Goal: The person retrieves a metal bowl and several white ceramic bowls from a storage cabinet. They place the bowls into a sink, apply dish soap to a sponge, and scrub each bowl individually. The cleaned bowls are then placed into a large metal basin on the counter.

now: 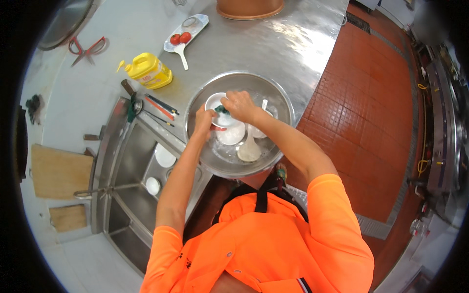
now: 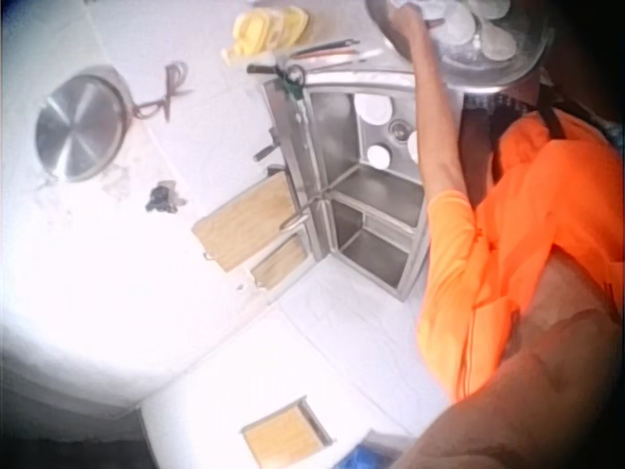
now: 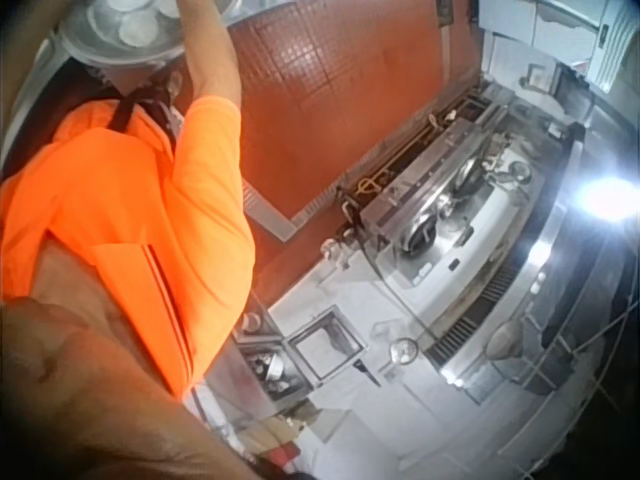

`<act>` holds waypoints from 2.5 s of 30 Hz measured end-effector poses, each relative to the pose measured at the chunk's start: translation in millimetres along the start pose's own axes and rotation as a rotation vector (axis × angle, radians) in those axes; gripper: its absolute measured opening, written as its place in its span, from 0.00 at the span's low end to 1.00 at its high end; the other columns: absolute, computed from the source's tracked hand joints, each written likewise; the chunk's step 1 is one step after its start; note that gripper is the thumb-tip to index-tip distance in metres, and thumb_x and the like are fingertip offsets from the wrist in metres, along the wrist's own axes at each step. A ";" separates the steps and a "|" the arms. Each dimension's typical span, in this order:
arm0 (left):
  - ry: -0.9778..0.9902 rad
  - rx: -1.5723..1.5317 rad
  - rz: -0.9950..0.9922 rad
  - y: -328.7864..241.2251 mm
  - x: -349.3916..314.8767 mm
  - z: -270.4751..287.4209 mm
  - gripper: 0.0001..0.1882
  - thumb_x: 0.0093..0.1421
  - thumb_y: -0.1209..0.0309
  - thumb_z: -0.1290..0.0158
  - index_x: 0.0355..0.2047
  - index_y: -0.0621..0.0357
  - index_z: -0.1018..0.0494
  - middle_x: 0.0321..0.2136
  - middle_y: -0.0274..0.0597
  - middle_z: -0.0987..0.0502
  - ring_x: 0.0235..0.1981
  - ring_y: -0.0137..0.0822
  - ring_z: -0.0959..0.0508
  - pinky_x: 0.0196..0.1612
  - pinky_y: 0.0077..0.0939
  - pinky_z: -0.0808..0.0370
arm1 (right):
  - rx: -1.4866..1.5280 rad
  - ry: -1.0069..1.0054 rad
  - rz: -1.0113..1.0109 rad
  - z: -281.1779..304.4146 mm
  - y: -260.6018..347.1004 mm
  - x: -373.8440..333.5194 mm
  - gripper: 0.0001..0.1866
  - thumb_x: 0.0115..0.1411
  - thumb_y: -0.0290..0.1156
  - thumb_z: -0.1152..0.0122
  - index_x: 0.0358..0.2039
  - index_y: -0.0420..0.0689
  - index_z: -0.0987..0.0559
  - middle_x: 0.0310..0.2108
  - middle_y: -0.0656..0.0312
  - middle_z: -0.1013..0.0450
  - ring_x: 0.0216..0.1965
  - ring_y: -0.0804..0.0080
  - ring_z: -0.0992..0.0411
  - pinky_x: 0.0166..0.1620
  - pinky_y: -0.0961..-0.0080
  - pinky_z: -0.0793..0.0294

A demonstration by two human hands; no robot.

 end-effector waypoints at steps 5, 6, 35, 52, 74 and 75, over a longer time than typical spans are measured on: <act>-0.013 -0.155 0.027 16.0 -4.1 -2.7 0.19 0.58 0.67 0.55 0.48 0.60 0.31 0.40 0.49 0.27 0.34 0.40 0.23 0.23 0.35 0.19 | 0.432 0.184 -0.220 -21.7 30.4 -7.5 0.10 0.41 0.22 0.48 0.26 0.38 0.23 0.26 0.45 0.26 0.33 0.48 0.27 0.35 0.56 0.29; -0.008 -0.197 0.066 24.1 -2.0 -0.2 0.19 0.59 0.65 0.56 0.49 0.60 0.32 0.40 0.49 0.27 0.34 0.40 0.23 0.24 0.35 0.19 | 0.528 0.167 -0.301 -26.8 26.6 -7.7 0.10 0.41 0.21 0.49 0.27 0.38 0.24 0.26 0.44 0.26 0.33 0.47 0.27 0.36 0.56 0.29; -0.270 0.278 -0.642 -19.5 -64.6 -23.9 0.35 0.38 0.86 0.59 0.53 0.58 0.37 0.44 0.56 0.31 0.49 0.54 0.33 0.55 0.37 0.38 | 1.362 -0.108 -1.194 -29.2 21.9 -74.7 0.14 0.50 0.30 0.36 0.30 0.30 0.25 0.21 0.53 0.28 0.18 0.66 0.27 0.14 0.67 0.36; 0.171 0.204 -0.378 -31.9 -66.9 -22.8 0.34 0.39 0.88 0.62 0.51 0.59 0.33 0.43 0.45 0.26 0.48 0.38 0.28 0.52 0.26 0.34 | 0.615 -0.280 -0.500 24.0 -5.2 -57.4 0.13 0.50 0.35 0.37 0.28 0.38 0.27 0.19 0.50 0.28 0.17 0.56 0.30 0.20 0.61 0.34; -0.011 0.217 -0.591 -32.0 -73.5 -15.1 0.30 0.41 0.85 0.58 0.49 0.59 0.33 0.43 0.55 0.27 0.49 0.52 0.29 0.52 0.35 0.34 | 0.934 -0.226 -0.685 19.0 1.0 -56.7 0.11 0.51 0.32 0.35 0.25 0.39 0.26 0.14 0.57 0.32 0.13 0.68 0.34 0.18 0.68 0.36; -0.133 0.187 -0.616 -27.2 -77.7 -17.6 0.33 0.40 0.85 0.61 0.52 0.60 0.36 0.46 0.55 0.29 0.51 0.51 0.31 0.56 0.33 0.38 | 1.195 -0.191 -0.950 3.1 9.7 -63.4 0.10 0.51 0.31 0.35 0.25 0.39 0.26 0.15 0.57 0.32 0.13 0.67 0.34 0.15 0.70 0.38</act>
Point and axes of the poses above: each hand's wrist, its own x-axis towards the middle knuckle, its own z-axis out of the back of the hand, y = z × x, the point moved 6 cm from there along x, towards the middle knuckle
